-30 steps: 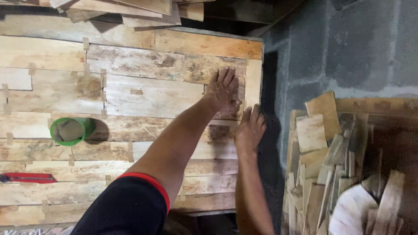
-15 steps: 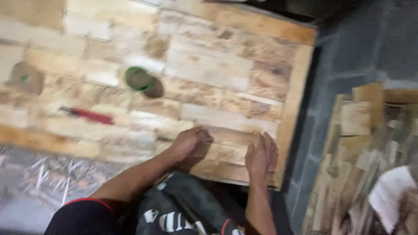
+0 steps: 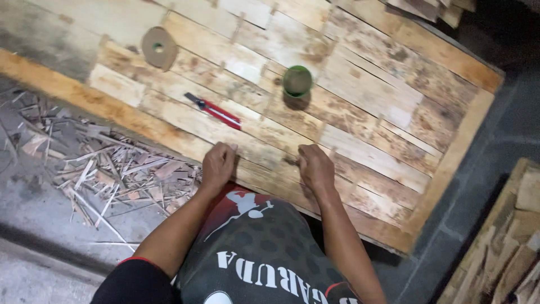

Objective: Apply adhesive tape and cut wood veneer strips to assemble a decorative wood panel on a workshop bench.

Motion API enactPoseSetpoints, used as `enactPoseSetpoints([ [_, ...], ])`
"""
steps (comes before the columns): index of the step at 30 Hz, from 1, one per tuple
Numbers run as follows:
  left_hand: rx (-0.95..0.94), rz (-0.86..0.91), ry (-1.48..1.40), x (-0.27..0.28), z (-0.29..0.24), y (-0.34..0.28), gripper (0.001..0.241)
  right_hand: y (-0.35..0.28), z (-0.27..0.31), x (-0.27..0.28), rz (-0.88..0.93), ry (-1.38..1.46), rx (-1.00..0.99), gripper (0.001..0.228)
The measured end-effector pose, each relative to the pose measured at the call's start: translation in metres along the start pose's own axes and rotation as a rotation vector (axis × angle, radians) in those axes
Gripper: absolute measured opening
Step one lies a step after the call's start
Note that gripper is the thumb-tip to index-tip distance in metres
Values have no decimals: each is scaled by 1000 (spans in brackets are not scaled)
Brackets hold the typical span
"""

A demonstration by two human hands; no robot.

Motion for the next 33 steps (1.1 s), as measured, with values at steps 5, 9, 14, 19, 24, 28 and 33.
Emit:
enactPoseSetpoints([
  [5,85,-341,-91,78,45,54,9,8,59,-32,83,-21,26,21],
  [9,141,-398,66,120,95,114,15,15,82,-51,67,-69,82,22],
  [14,129,-243,227,156,71,179,66,34,116,-68,98,-117,67,23],
  [19,72,-109,310,146,79,221,119,58,151,-83,60,-153,105,31],
  [24,63,-190,350,139,92,239,155,78,165,-120,77,-163,163,67],
  [28,63,-205,349,137,92,244,155,80,183,-125,6,-150,215,57],
  [33,4,-259,338,137,99,245,148,86,183,-141,8,-176,135,38],
])
Point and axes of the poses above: each hand's wrist, its own y-axis towards the middle knuckle, its own x-axis out of the back of the hand, z = x × y, the point moved 7 cm from there along y, towards the middle knuckle, and after that the axes turned 7 degrees about -x, right-handed, at the moved point
